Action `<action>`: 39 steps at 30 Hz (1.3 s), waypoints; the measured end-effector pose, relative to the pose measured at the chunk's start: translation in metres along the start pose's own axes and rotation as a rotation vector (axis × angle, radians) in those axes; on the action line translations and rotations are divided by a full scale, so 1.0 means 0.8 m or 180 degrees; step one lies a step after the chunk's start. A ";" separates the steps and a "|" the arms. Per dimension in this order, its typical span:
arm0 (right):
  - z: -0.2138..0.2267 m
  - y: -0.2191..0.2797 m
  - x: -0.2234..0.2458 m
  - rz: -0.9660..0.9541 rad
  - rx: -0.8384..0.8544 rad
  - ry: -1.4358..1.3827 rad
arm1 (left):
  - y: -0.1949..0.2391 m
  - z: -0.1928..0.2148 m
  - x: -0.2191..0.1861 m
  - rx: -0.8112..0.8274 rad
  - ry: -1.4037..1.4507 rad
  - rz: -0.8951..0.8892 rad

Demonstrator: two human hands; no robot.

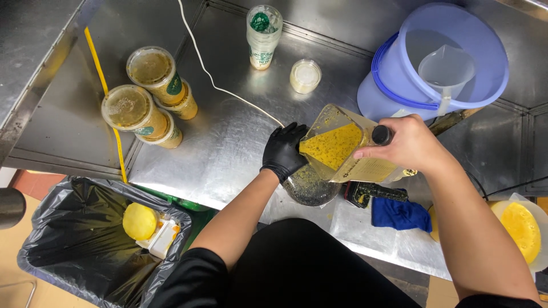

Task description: The person is blending a yellow drink and pouring it into cups at a workstation.

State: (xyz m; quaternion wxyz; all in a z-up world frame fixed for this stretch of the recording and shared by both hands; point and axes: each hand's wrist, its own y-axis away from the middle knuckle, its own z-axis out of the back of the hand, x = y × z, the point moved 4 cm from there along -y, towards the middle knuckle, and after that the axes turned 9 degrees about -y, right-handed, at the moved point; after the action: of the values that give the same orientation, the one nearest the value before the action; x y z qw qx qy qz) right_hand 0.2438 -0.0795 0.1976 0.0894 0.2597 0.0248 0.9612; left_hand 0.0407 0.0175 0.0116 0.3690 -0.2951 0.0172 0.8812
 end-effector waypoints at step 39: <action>0.009 -0.008 0.027 0.0004 0.0341 -0.0104 | -0.001 -0.004 0.003 -0.0014 -0.0168 -0.0092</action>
State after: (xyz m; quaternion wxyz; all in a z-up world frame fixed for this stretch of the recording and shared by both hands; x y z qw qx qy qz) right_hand 0.2304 -0.0689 0.2138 0.0752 0.2798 0.0747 0.9542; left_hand 0.0414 0.0190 0.0075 0.3813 -0.2727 0.0013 0.8833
